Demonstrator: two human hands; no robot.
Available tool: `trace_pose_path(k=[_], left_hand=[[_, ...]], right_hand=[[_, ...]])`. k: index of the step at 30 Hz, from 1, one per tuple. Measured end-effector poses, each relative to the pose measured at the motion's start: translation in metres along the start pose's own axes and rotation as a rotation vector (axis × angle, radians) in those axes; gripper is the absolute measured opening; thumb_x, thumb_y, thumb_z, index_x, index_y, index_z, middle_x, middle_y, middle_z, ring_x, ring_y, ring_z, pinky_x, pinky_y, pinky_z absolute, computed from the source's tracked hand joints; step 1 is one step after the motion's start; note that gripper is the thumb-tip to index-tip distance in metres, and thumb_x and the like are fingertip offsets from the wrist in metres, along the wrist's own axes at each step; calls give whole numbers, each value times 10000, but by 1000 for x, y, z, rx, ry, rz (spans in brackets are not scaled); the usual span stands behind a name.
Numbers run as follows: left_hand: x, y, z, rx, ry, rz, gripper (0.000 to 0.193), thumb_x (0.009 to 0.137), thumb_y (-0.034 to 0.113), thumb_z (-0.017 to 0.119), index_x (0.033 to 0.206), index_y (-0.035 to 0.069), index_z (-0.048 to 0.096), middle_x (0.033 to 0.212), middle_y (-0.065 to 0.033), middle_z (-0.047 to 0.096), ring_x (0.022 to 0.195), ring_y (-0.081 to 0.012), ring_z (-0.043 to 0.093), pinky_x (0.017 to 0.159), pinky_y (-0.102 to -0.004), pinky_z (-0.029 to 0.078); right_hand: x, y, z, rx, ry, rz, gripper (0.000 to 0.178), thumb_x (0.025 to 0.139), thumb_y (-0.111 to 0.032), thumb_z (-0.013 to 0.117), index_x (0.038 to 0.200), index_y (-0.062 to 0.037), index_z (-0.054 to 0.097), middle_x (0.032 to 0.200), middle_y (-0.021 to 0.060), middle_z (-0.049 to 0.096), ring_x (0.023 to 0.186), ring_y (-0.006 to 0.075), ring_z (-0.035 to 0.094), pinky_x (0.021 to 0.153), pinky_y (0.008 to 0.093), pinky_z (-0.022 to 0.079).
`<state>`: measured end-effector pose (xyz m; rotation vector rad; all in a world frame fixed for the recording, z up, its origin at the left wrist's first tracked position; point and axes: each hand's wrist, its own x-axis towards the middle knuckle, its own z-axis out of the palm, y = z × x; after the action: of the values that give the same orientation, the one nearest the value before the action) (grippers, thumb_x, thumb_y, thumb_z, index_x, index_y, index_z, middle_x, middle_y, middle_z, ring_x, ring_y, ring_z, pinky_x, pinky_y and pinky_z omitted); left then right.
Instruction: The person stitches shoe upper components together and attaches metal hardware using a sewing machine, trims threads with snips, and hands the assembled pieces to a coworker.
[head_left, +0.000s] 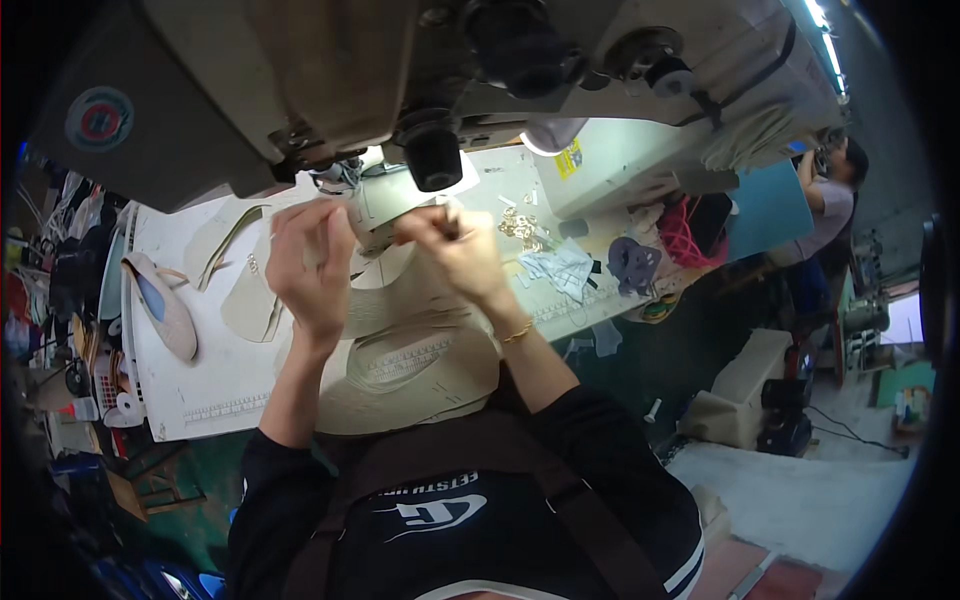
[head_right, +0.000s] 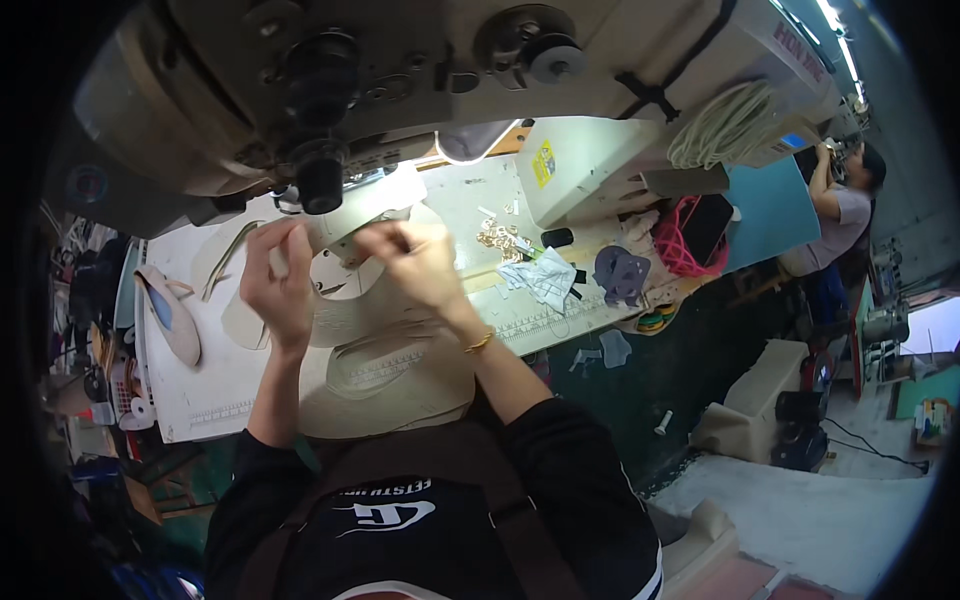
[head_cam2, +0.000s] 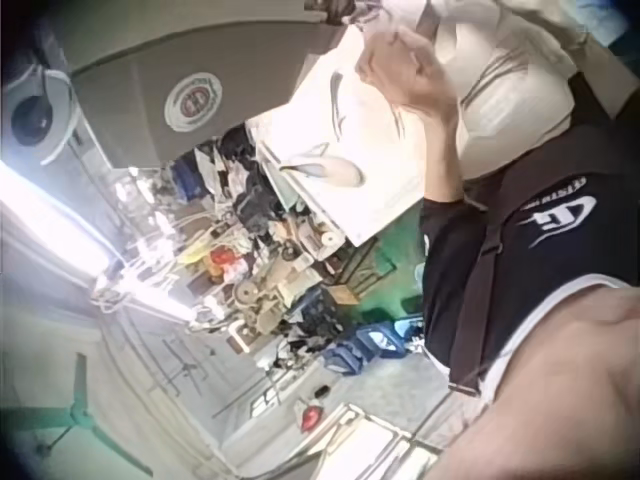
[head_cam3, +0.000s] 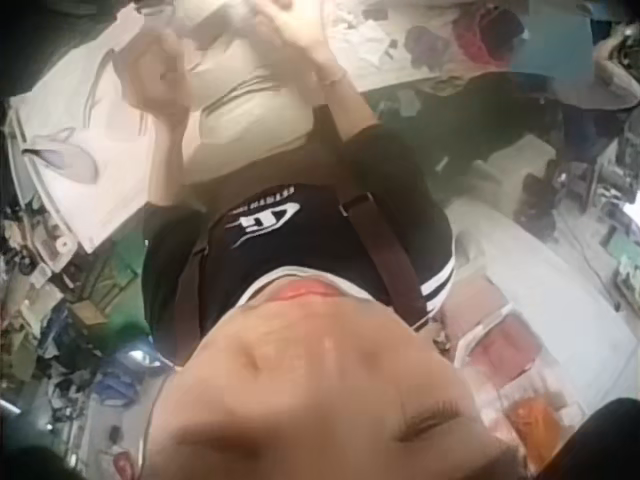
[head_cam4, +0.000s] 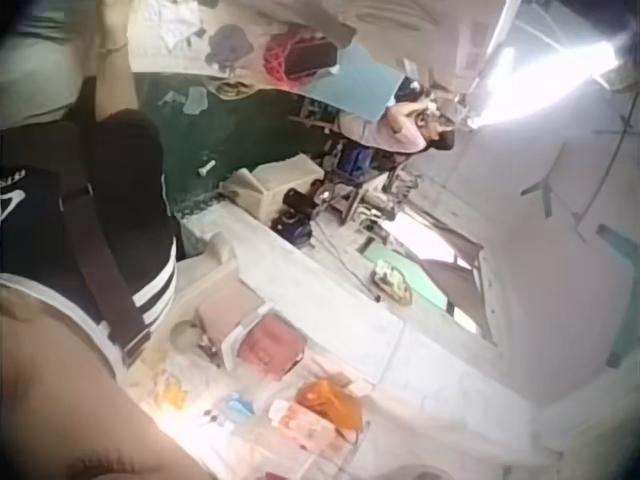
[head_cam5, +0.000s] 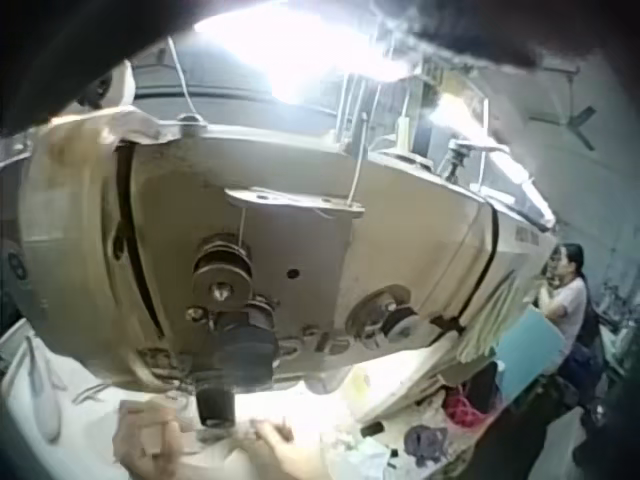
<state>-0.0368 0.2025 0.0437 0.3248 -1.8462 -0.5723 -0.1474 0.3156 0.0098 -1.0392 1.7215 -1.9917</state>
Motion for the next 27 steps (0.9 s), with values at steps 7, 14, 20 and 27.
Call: trace_pose_path(k=[7,14,20,27], left_hand=[[-23,61,18,-334,-682,48,130,721,-7,618,841,11,571,760,-131,565,679,-275,558,602,-316,454],[-54,16,137,-53,-885,-112,118,746,28,561,821,-35,626,811,-217,591,740,-375,588,693,-405,475],[-37,6,177,-27,-808,-125,103,730,24,563,771,-28,643,840,-222,593,754,-376,588,713,-415,476],[-35,9,217,132,-893,-4,199,711,179,664,748,-16,653,871,-223,600,792,-371,601,669,-429,485]], right_hand=[[24,51,-121,-1141,179,118,158,743,-145,622,701,6,631,703,208,604,670,388,590,631,422,482],[46,64,-138,-1222,-134,142,117,697,-104,591,686,5,633,696,200,613,676,379,605,648,423,490],[12,-27,-138,-881,240,28,133,697,-116,617,736,11,613,645,150,618,582,255,621,569,332,485],[-47,-45,-152,-458,536,82,42,777,-23,625,785,5,595,615,-52,547,538,-17,418,482,155,334]])
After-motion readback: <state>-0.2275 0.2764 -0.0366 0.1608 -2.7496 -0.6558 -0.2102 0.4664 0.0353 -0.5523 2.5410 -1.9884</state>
